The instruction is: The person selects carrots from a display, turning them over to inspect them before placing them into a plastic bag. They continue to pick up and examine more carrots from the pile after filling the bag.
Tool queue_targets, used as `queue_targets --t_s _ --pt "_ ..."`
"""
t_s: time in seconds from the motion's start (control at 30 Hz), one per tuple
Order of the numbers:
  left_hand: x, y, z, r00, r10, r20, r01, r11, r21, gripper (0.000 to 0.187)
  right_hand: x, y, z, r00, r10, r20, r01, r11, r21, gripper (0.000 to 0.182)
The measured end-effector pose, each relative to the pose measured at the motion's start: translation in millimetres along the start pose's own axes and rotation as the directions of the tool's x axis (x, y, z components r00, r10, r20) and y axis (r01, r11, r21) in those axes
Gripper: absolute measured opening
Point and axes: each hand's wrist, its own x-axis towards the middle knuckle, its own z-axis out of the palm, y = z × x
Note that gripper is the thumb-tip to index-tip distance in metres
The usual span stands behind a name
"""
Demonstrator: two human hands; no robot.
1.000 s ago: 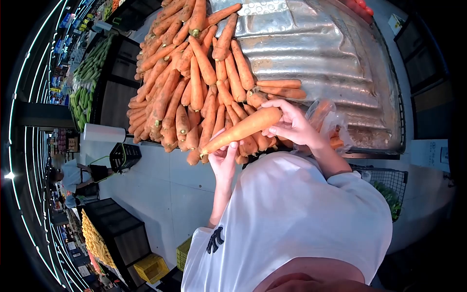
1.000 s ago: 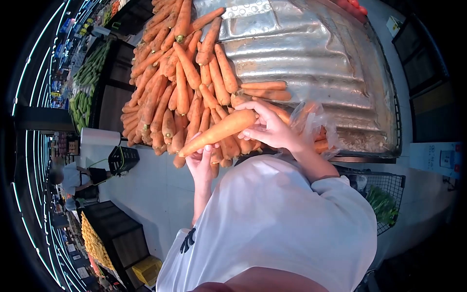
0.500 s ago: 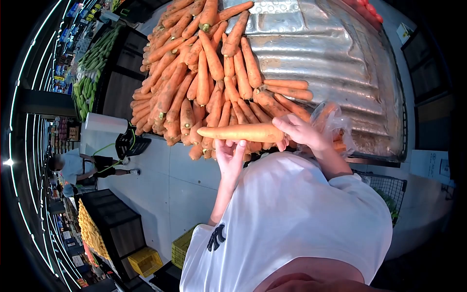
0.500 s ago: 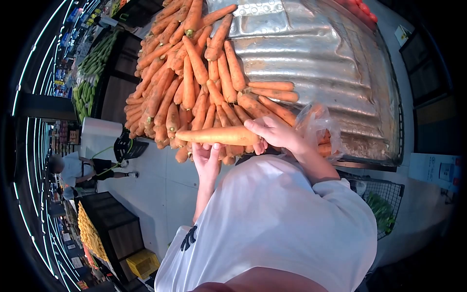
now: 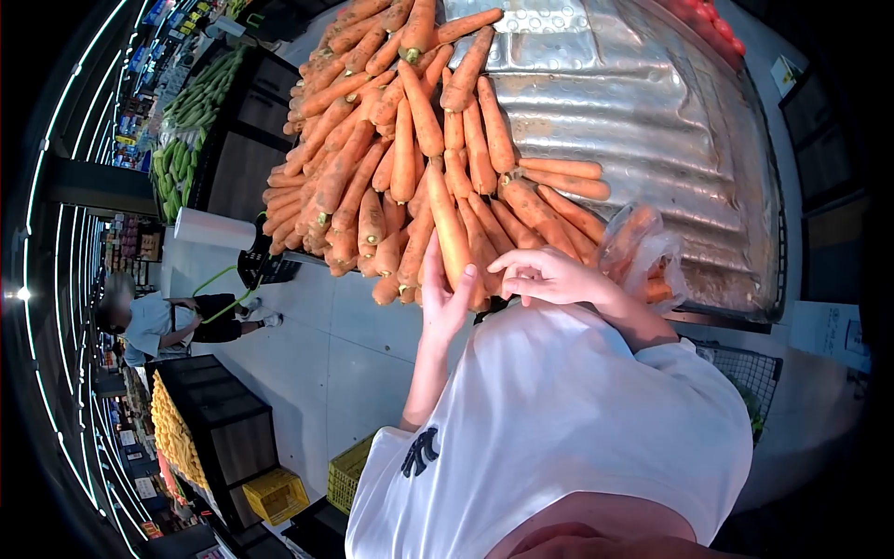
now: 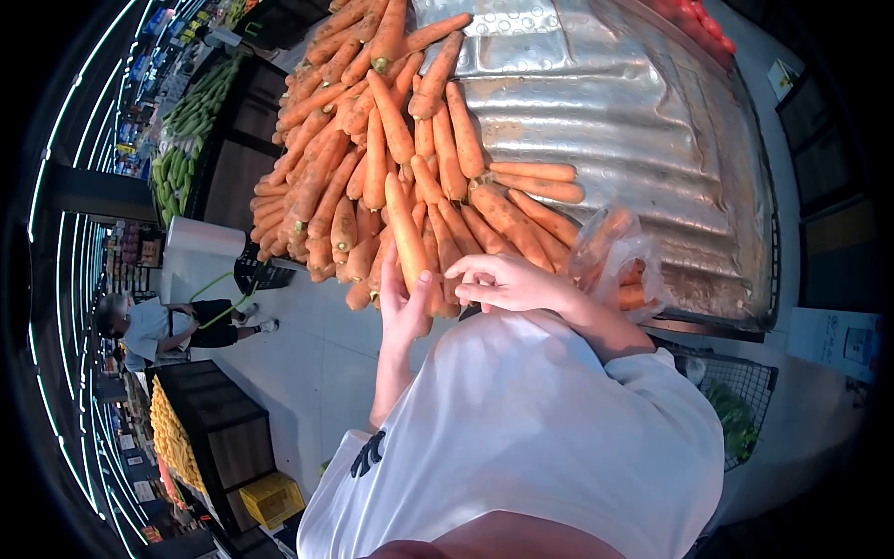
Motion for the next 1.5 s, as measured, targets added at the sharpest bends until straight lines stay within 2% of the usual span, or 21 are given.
queue_targets --t_s 0.03,0.13,0.2,0.23,0.33,0.4,0.57,0.67,0.73,0.77,0.8,0.93,1.0,1.07,1.1,1.2,1.23,1.27,1.33,1.4,1.5 --pt "5.7 20.5 0.8 0.988 0.133 -0.084 -0.117 0.978 0.174 0.068 -1.5 -6.8 -3.0 0.999 0.029 -0.033 -0.028 0.999 0.023 0.034" --pt "25.1 29.4 -30.6 0.964 0.196 -0.177 -0.092 0.878 0.47 0.057 -2.9 -2.1 -8.7 0.993 0.01 -0.115 -0.005 0.999 0.039 0.025" --pt "37.2 35.9 -35.5 0.886 0.429 -0.177 -0.188 0.681 0.708 0.049 -3.8 -2.3 -11.1 0.991 0.019 -0.13 -0.013 0.999 0.044 0.023" --pt "43.6 29.4 -37.2 0.852 0.488 -0.191 -0.219 0.662 0.717 0.045 -3.4 -3.1 -12.5 0.99 0.022 -0.136 -0.016 0.999 0.046 0.022" --pt "57.4 -6.8 -43.3 0.887 0.453 -0.087 -0.211 0.567 0.797 0.039 -3.7 -3.0 -11.6 0.991 0.011 -0.133 -0.007 0.999 0.031 0.022" --pt "51.5 -35.3 -45.5 0.928 0.37 0.051 -0.203 0.384 0.901 0.04 -5.4 -1.8 -10.6 0.992 0.022 -0.124 -0.021 1.0 0.008 0.022" --pt "30.4 -33.8 -32.9 0.923 0.384 -0.022 -0.144 0.399 0.906 0.038 -13.6 -10.0 -21.0 0.988 0.091 -0.123 -0.095 0.995 -0.027 0.023" --pt "19.0 -31.1 -32.1 0.918 0.391 -0.059 -0.138 0.457 0.879 0.035 -28.6 -17.5 -40.6 0.981 -0.005 -0.193 -0.062 0.938 -0.341 0.024" --pt "11.0 -28.5 -32.6 0.917 0.394 -0.057 -0.146 0.467 0.872 0.034 -43.5 -39.7 -53.0 0.936 -0.21 -0.282 0.053 0.877 -0.478 0.025" --pt "7.8 -31.5 -34.8 0.917 0.394 -0.068 -0.139 0.473 0.87 0.034 -52.6 -52.5 -57.6 0.918 -0.122 -0.378 -0.063 0.895 -0.441 0.024" --pt "5.0 -34.7 -36.6 0.917 0.392 -0.072 -0.138 0.484 0.864 0.034 -61.7 -65.0 -61.6 0.883 -0.116 -0.455 -0.155 0.843 -0.516 0.023" --pt "-4.5 -36.2 -36.1 0.904 0.417 -0.094 -0.127 0.472 0.872 0.025 -112.1 -90.0 -97.3 0.814 -0.06 -0.578 -0.305 0.802 -0.513 0.02" --pt "-8.9 -32.5 -34.0 0.898 0.429 -0.093 -0.142 0.483 0.864 0.02 -135.9 -107.2 -104.9 0.77 -0.06 -0.635 -0.293 0.851 -0.436 0.019" --pt "-12.5 -29.6 -33.4 0.909 0.412 -0.068 -0.151 0.477 0.866 0.017 -161.4 -120.7 -113.9 0.738 -0.003 -0.674 -0.385 0.819 -0.425 0.02" --pt "-13.0 -26.8 -31.5 0.909 0.411 -0.068 -0.16 0.495 0.854 0.016 -173.6 -121.4 -117.9 0.728 -0.014 -0.686 -0.37 0.834 -0.41 0.021" --pt "-12.7 -27.7 -27.8 0.906 0.421 -0.047 -0.177 0.478 0.86 0.015 -197.5 -128.9 -117.6 0.682 0.144 -0.717 -0.595 0.68 -0.428 0.021" --pt "-11.3 -27.2 -26.0 0.902 0.43 -0.031 -0.201 0.482 0.853 0.015 -201.5 -122.7 -117.2 0.687 0.186 -0.702 -0.655 0.577 -0.487 0.02" --pt "-9.7 -26.9 -25.0 0.898 0.44 -0.014 -0.224 0.484 0.846 0.015 -203.0 -113.0 -115.5 0.742 0.214 -0.636 -0.612 0.603 -0.511 0.018" --pt "-6.8 -26.3 -20.4 0.888 0.459 0.001 -0.265 0.511 0.818 0.015 -197.3 -91.1 -107.9 0.767 0.415 -0.49 -0.635 0.602 -0.483 0.021" --pt "-4.7 -24.1 -16.3 0.887 0.461 0.021 -0.282 0.507 0.814 0.015 -192.3 -47.6 -103.8 0.807 0.503 -0.309 -0.586 0.619 -0.523 0.021" --pt "-4.7 -24.4 -13.7 0.893 0.449 0.043 -0.29 0.5 0.816 0.015 -178.7 -2.5 -90.7 0.721 0.515 -0.464 -0.676 0.375 -0.634 0.023"
